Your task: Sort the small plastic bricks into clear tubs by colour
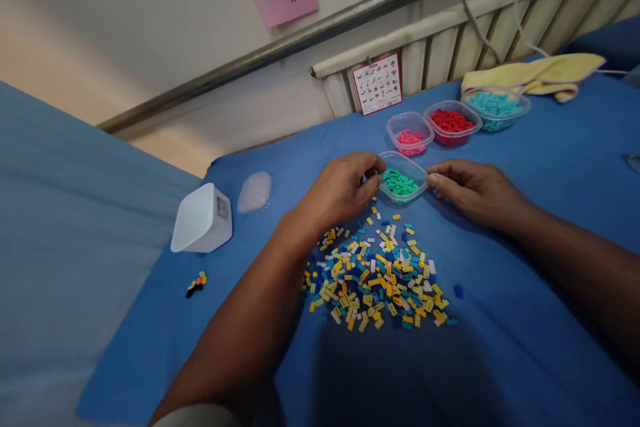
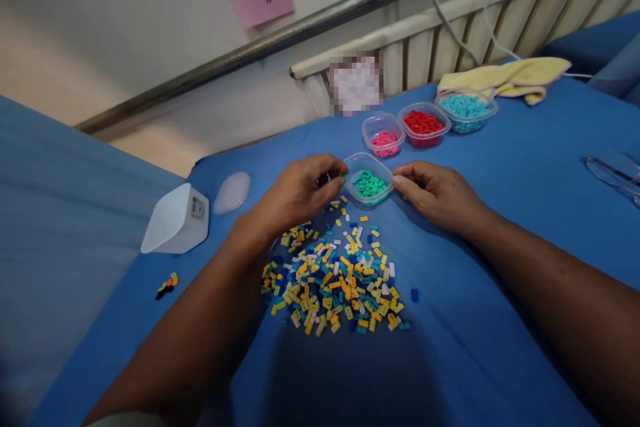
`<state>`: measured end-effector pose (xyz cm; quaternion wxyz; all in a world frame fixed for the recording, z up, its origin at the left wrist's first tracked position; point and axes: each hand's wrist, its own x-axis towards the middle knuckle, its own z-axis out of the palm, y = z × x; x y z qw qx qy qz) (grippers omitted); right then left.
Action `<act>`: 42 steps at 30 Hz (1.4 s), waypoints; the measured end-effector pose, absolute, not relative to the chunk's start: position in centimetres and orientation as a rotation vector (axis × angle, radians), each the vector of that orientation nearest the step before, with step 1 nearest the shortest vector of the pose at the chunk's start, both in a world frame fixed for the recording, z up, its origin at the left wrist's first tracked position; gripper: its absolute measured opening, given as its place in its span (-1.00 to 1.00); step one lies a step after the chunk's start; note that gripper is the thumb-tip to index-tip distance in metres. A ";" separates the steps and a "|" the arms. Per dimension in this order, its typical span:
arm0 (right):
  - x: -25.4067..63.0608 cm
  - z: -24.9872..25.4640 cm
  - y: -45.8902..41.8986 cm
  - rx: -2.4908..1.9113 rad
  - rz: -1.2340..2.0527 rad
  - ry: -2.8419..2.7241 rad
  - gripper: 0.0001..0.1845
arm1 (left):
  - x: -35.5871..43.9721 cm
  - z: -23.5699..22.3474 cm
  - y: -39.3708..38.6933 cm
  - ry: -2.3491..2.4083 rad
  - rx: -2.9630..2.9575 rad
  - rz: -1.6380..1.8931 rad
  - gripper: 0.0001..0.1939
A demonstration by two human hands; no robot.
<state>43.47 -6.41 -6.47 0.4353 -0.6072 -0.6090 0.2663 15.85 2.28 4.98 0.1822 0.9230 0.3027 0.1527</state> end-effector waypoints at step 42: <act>43.3 -6.3 -6.5 -1.505 0.720 -1.517 -0.55 | 16.8 5.7 3.7 1.029 2.513 0.221 -0.76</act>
